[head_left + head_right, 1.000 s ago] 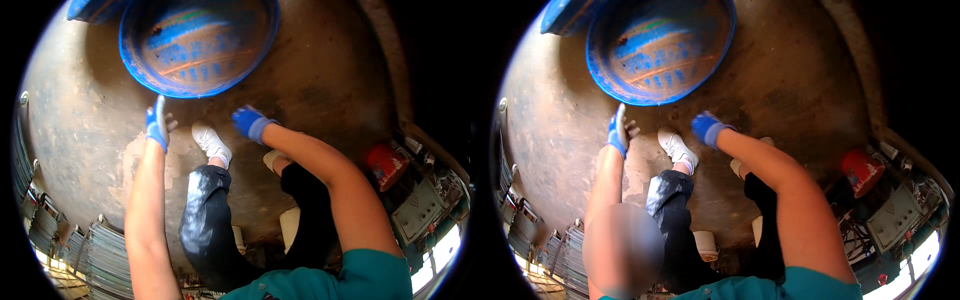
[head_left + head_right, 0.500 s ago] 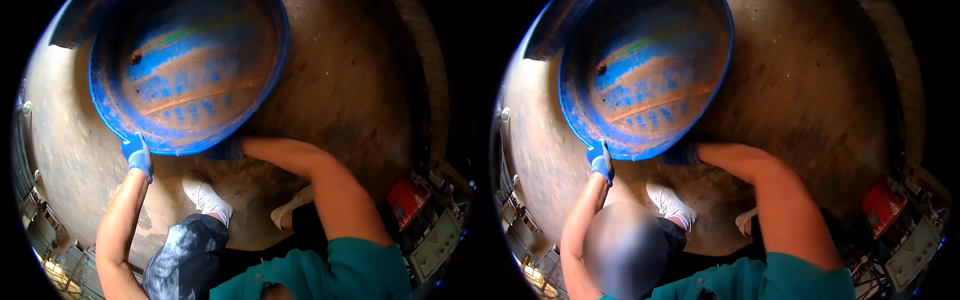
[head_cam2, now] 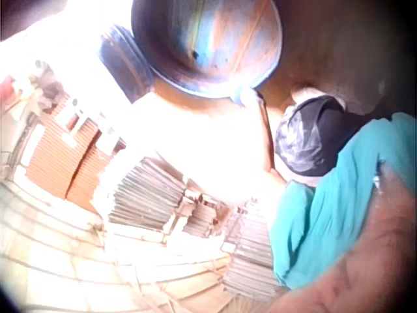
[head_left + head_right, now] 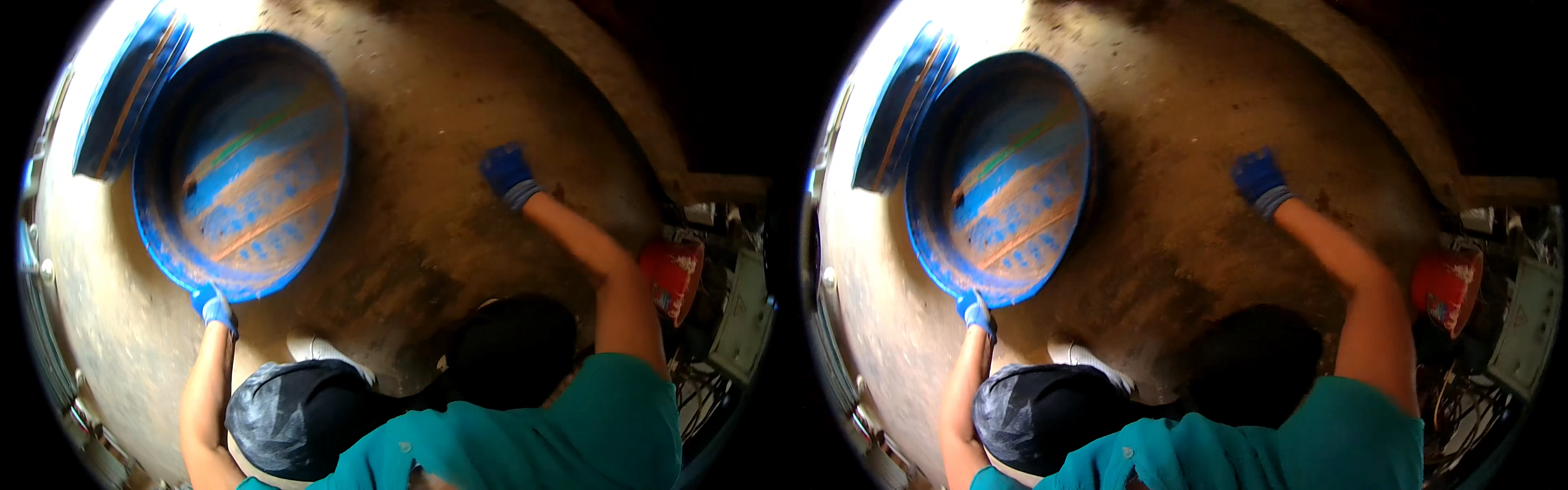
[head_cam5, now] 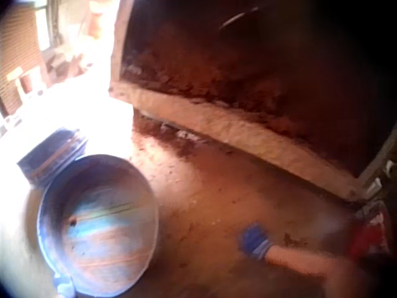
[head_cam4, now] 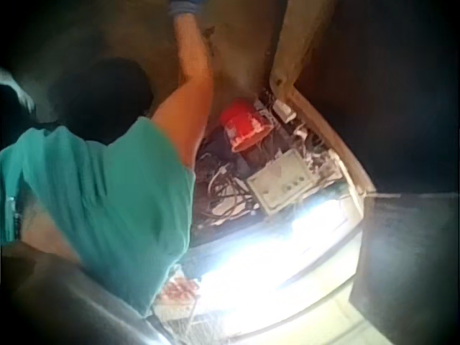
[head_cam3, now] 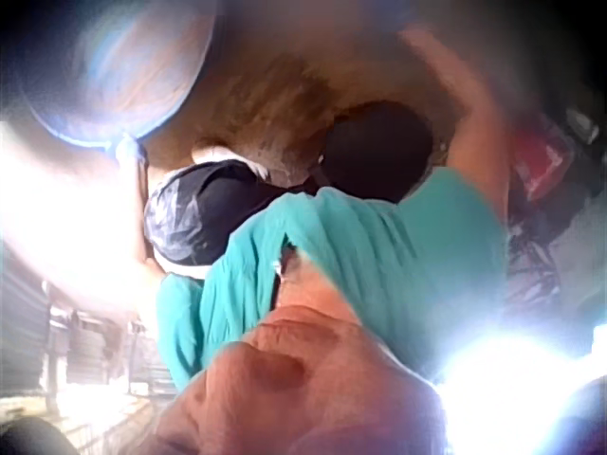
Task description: The person scoops brown clay from a large rotating mixer into a blue bucket using their gloved hands. They then carry the bucket to a processing machine and pour the clay into its hopper, using their hands to scrape the bucket clean and push the material into the machine.
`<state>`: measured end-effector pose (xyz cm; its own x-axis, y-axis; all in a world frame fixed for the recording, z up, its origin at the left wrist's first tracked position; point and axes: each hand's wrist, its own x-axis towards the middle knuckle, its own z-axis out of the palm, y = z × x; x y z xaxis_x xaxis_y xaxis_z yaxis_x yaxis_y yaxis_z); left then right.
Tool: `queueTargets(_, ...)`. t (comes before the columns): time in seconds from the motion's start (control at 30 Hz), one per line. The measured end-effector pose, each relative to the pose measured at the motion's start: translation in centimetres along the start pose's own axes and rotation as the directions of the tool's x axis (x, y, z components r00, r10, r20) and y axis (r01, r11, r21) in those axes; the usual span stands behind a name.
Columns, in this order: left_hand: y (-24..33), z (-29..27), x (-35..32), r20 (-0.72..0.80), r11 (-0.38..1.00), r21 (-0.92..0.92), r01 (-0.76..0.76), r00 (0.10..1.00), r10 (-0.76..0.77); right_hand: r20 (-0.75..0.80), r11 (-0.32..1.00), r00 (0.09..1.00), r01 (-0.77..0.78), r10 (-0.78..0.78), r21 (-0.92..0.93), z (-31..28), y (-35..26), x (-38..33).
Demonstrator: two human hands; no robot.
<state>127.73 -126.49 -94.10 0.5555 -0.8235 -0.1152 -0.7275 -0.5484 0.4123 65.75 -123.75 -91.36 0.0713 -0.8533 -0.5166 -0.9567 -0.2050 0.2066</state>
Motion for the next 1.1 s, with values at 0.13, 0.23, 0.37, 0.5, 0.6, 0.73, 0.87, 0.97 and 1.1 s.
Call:
queueTargets(0.13, 0.4, -0.4, -0.1, 0.096, 0.933, -0.301, 0.196, 0.980, -0.175, -0.621, 0.963, 0.780, 0.220, -0.077, 0.156, 0.0, -9.8, 1.0)
queueTargets(0.23, 1.8, -1.0, -1.1, 0.076, 0.899, -0.375, 0.225, 0.974, -0.212, -0.356, 0.853, 0.884, 0.418, -0.303, 0.311, -4.5, -17.6, 1.4)
queueTargets(0.37, 3.5, -1.5, -1.7, 0.107, 0.854, -0.443, 0.271, 0.962, -0.250, -0.535, 0.762, 0.807, 0.504, -0.248, 0.406, -0.7, -19.6, 3.9)
queueTargets(0.5, 4.0, -1.3, -1.5, 0.091, 0.842, -0.438, 0.316, 0.947, -0.308, -0.312, 0.936, 0.929, -0.087, 0.201, 0.341, 0.5, -10.8, 6.7)
queueTargets(0.6, 3.6, -1.3, -0.8, 0.049, 0.989, -0.082, 0.122, 0.992, -0.119, -0.298, 0.813, 0.768, -0.463, 0.567, 0.353, 5.0, -1.3, 4.5)
queueTargets(0.73, -4.1, 1.0, 3.1, 0.317, 0.912, -0.321, 0.257, 0.936, -0.153, -0.226, 0.681, 0.643, -0.697, 0.732, 0.224, 7.6, 4.1, -1.9)
queueTargets(0.87, -8.5, -0.1, 7.3, 0.516, 0.880, -0.235, 0.413, 0.820, -0.247, -0.330, 0.870, 0.859, -0.229, 0.392, 0.437, 5.8, -6.6, -1.5)
queueTargets(0.97, 2.8, -2.7, 1.5, 0.489, 0.875, -0.167, 0.454, 0.809, -0.326, -0.498, 0.854, 0.851, 0.125, 0.169, 0.504, 8.5, -9.6, -2.4)
queueTargets(1.1, 2.1, -5.4, -0.8, 0.640, 0.766, -0.402, 0.502, 0.752, -0.158, -0.264, 0.810, 0.907, -0.127, 0.328, 0.573, 6.8, -3.1, -3.5)
